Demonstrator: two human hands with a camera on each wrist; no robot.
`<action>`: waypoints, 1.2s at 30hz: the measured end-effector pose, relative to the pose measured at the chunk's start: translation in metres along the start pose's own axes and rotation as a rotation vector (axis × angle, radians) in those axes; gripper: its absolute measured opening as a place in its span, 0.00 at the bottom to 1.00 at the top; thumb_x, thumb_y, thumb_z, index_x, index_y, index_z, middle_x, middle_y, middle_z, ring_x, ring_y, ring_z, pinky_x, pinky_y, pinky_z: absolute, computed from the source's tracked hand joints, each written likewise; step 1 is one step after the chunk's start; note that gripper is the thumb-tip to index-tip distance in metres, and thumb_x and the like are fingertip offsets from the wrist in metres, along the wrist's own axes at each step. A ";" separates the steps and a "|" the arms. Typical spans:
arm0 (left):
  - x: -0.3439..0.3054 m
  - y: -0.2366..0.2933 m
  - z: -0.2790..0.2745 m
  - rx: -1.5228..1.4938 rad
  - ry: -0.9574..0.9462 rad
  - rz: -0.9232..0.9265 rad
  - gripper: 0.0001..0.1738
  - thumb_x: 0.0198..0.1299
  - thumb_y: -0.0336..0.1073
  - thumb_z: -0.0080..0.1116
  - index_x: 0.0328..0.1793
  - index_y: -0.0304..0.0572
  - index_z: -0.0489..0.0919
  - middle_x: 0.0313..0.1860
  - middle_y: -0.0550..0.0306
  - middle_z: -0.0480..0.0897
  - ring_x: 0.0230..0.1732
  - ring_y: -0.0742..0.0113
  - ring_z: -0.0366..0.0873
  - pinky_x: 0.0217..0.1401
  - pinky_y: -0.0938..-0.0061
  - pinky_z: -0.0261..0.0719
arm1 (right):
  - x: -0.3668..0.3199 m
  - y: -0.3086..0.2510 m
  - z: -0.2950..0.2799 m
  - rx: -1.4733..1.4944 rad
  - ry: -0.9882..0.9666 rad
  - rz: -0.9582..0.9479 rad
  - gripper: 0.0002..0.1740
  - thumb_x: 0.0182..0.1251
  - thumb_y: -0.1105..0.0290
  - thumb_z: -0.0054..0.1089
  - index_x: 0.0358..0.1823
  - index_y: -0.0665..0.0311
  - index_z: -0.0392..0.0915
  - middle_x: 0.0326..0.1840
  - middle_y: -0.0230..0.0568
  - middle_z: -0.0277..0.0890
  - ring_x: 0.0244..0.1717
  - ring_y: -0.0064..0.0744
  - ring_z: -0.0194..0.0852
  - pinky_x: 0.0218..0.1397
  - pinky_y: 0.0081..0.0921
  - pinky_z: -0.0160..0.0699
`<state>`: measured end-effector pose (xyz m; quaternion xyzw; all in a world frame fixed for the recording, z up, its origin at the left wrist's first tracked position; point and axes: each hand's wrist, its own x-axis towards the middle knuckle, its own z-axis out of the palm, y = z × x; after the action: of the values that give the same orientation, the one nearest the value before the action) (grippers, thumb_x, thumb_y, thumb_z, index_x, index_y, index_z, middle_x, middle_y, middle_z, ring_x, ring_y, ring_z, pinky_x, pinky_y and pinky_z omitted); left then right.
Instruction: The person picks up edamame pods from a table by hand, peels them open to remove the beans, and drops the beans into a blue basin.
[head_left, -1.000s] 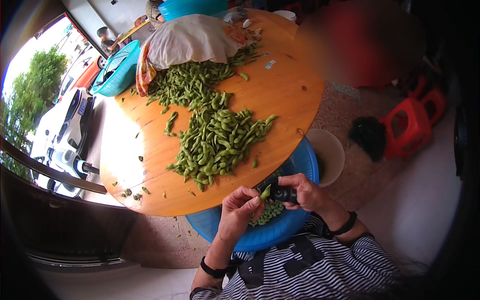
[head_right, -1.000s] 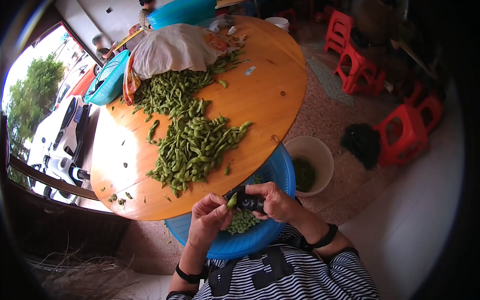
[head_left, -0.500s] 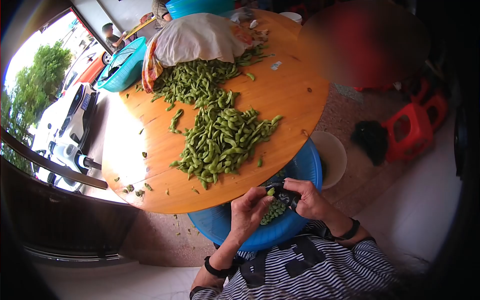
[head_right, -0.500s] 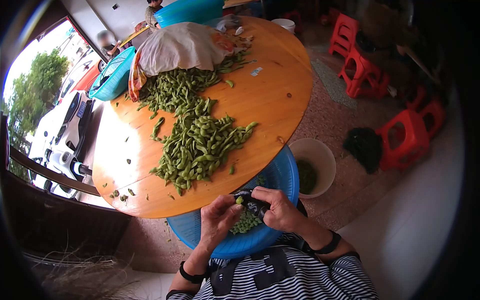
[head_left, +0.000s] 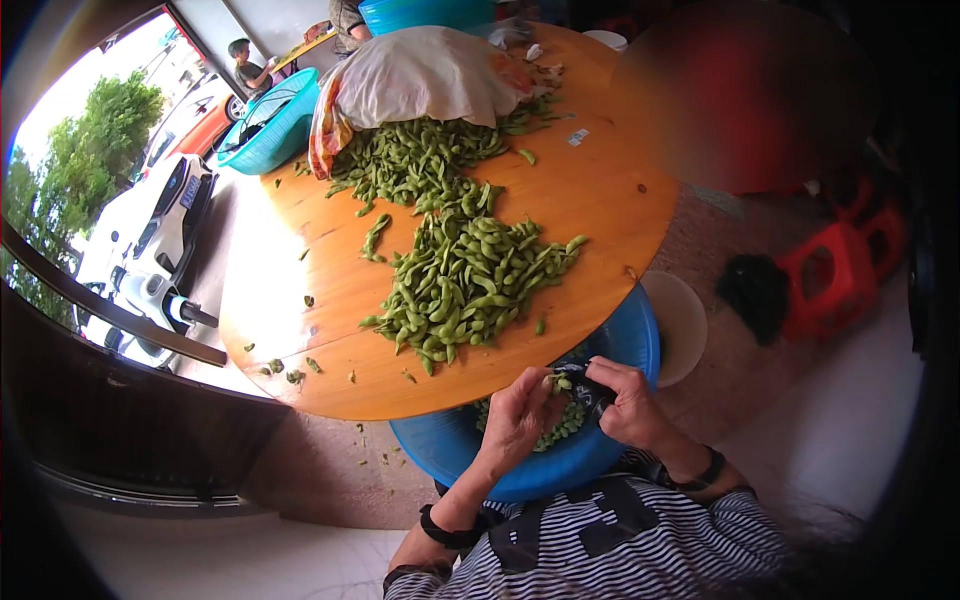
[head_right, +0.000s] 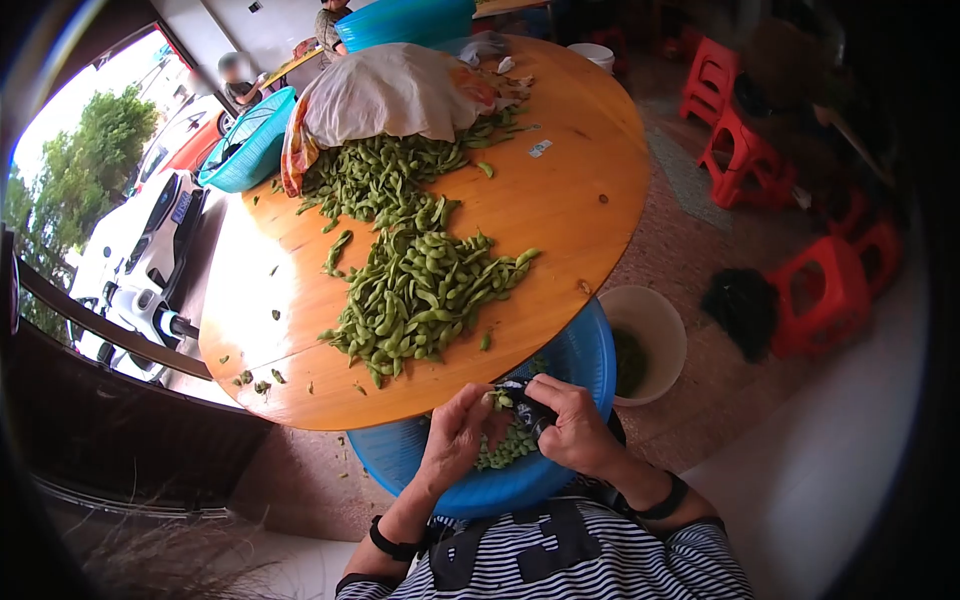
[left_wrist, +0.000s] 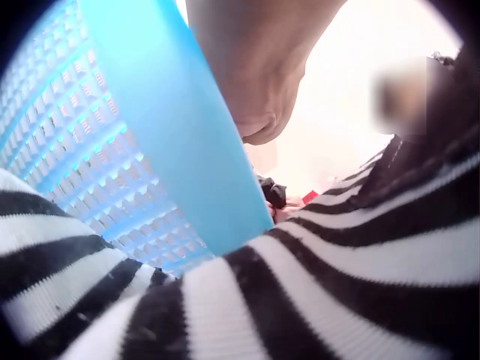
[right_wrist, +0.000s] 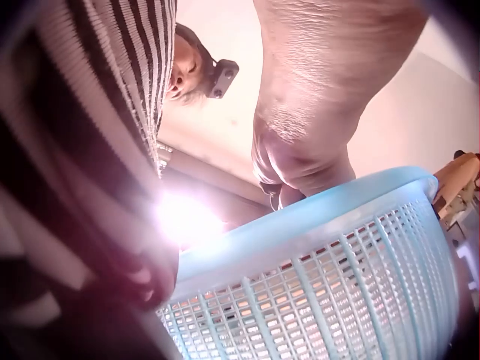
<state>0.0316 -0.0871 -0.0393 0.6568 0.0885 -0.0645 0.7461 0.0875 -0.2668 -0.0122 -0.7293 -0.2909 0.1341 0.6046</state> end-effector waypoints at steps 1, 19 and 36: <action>-0.001 0.003 0.001 0.002 0.005 0.001 0.09 0.70 0.32 0.53 0.51 0.35 0.74 0.28 0.58 0.79 0.24 0.75 0.74 0.26 0.78 0.72 | 0.000 -0.002 0.000 -0.097 -0.006 -0.008 0.19 0.39 0.83 0.43 0.38 0.76 0.71 0.34 0.49 0.66 0.31 0.48 0.65 0.35 0.31 0.70; -0.008 0.003 0.003 0.128 -0.211 0.032 0.13 0.65 0.27 0.50 0.53 0.33 0.77 0.33 0.59 0.82 0.37 0.70 0.79 0.44 0.75 0.75 | -0.010 -0.010 -0.015 -0.232 0.125 -0.117 0.21 0.38 0.82 0.44 0.40 0.76 0.72 0.33 0.48 0.64 0.31 0.46 0.66 0.36 0.28 0.70; 0.052 0.033 -0.009 1.183 0.220 0.475 0.15 0.57 0.27 0.56 0.52 0.41 0.74 0.42 0.47 0.73 0.37 0.44 0.78 0.37 0.55 0.78 | -0.016 0.000 -0.081 -0.498 0.387 0.102 0.21 0.43 0.84 0.41 0.43 0.75 0.72 0.33 0.56 0.75 0.35 0.56 0.76 0.42 0.38 0.76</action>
<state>0.0886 -0.0733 -0.0198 0.9614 -0.0337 0.1322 0.2388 0.1193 -0.3416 0.0047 -0.8806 -0.1576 -0.0523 0.4439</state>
